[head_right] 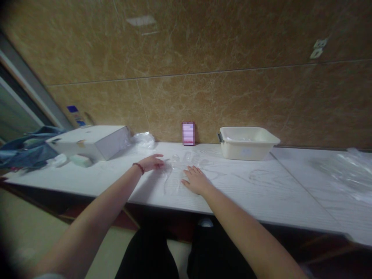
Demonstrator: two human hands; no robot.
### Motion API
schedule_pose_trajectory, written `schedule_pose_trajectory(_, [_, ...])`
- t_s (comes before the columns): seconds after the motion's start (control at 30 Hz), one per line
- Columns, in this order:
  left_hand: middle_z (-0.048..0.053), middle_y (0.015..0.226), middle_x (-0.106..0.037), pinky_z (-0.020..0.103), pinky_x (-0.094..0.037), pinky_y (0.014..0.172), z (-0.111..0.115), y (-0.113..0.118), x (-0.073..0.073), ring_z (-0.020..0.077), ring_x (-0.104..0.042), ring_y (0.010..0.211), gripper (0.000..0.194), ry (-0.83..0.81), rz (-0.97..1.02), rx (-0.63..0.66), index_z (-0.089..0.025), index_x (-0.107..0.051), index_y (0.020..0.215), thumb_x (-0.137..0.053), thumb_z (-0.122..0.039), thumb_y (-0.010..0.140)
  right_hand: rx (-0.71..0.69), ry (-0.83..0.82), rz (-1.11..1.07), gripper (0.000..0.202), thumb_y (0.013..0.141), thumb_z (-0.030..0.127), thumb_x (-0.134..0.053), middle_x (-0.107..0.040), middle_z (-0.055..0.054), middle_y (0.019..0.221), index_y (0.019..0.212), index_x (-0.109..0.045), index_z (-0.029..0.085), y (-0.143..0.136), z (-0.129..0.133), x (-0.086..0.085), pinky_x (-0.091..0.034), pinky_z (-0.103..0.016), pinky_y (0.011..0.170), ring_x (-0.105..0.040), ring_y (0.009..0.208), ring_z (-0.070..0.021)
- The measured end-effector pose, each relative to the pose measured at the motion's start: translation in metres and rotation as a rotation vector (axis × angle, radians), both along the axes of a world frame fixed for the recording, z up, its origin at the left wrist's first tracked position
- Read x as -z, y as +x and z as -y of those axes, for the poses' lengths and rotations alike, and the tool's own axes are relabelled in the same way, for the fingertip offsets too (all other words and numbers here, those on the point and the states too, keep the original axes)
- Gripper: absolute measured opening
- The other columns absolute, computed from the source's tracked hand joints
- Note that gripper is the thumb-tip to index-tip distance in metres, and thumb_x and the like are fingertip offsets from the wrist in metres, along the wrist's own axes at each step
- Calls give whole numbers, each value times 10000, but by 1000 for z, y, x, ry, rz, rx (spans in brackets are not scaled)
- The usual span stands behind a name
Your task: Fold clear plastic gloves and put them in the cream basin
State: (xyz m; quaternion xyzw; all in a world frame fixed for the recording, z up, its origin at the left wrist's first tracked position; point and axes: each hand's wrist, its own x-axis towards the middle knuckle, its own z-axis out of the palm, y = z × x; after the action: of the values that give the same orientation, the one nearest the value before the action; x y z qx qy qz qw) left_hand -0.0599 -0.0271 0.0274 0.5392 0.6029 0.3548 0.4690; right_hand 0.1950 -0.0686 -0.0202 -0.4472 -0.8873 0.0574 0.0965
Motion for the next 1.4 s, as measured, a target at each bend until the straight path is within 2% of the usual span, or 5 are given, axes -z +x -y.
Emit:
schedule_pose_trajectory(0.2, [96, 1026, -513, 306, -286, 898, 30, 33, -2, 205, -410, 1044, 386, 267, -199, -118, -168, -464, 1029, -549, -100, 658, 2, -3, -17, 616, 772, 544, -224, -230, -87, 1329, 1250, -305, 165, -2, 0, 1, -105, -376, 982, -157, 1216, -238])
schedule_pose_trajectory(0.33, [114, 1131, -461, 395, -177, 953, 75, 87, 17, 251, -340, 1103, 346, 503, -653, 279, -170, -477, 1058, -483, -275, 728, 18, -10, -77, 521, 782, 455, -292, -263, -72, 1317, 1216, -361, 174, 2, -5, -5, -139, -369, 980, -184, 1212, -221])
schedule_pose_trajectory(0.53, [108, 1287, -301, 517, -53, 938, 111, 126, 26, 305, -156, 1197, 500, 503, -957, 292, -189, -354, 1208, -360, -436, 774, -46, 3, -249, 432, 828, 334, -219, -379, -46, 1253, 1179, -403, 163, 0, -24, -34, -192, -320, 979, -274, 1177, -143])
schedule_pose_trajectory(0.8, [114, 1338, -190, 654, 14, 810, 126, 135, 26, 383, -121, 1190, 589, 426, -991, 374, -361, -269, 1238, -245, -627, 713, -340, -136, -35, 465, 835, 382, -203, -305, -21, 1300, 1243, -324, 195, -6, -36, -19, -121, -348, 996, -209, 1207, -153])
schedule_pose_trajectory(1.4, [97, 1350, -158, 675, 50, 773, 133, 132, 22, 400, -90, 1191, 620, 427, -986, 388, -412, -296, 1206, -241, -689, 654, -201, -35, 96, 549, 768, 543, -257, -183, -2, 1348, 1261, -251, 300, 10, -126, -10, -92, -428, 972, -152, 1222, -218])
